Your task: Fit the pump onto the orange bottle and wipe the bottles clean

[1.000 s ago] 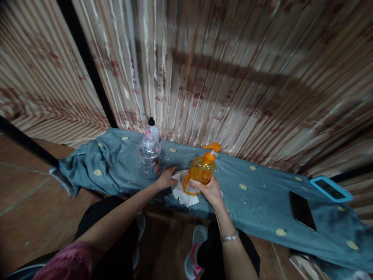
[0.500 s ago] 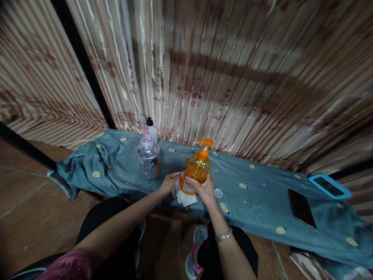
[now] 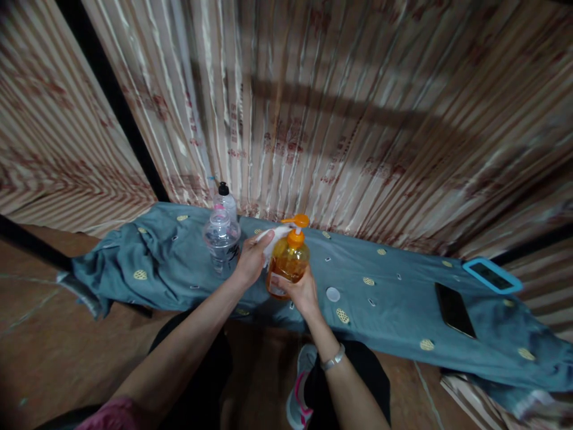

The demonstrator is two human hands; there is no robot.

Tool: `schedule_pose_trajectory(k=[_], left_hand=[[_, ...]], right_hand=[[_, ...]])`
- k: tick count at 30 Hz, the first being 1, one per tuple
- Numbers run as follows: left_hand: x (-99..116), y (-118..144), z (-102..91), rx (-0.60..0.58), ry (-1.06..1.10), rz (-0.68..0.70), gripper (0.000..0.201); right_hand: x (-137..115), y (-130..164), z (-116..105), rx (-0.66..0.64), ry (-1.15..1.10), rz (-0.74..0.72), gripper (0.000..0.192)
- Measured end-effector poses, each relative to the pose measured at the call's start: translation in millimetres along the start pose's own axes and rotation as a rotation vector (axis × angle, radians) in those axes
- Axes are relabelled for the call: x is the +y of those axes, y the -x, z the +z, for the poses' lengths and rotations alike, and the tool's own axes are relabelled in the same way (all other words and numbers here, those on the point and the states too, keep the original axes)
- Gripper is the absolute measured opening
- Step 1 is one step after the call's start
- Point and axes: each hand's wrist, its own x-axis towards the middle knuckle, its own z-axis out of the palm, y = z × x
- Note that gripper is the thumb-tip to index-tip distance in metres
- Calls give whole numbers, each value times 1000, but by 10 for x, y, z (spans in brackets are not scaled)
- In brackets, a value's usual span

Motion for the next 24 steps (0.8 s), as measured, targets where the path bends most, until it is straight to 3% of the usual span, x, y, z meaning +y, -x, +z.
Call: schedule_pose_trajectory(k=[3,6,9,11,13,16,24], left_hand=[[-39,75,95,-96,-287,205,51],[-177,186,136,-183,-599,461,62],[-314,283,94,-250,-804,550,69],[-387,336,35,-275,-856,561,72],[-448,383,-29,-281,-840,523,78],[-520,432,-117,-225,-728,347,80],[-762,307,-247,-14,-138,-113,59]], right_hand=[[-5,-19,10,46,34,-48,67],[25,-30,-1,86,85,-80,48],[36,-17,-5,86,80,-95,36],[25,-5,-1,78,50,-100,42],[9,-1,7,84,23,-91,55],[4,-10,21,99,-4,-41,63],[-7,-7,31,60,-78,30,73]])
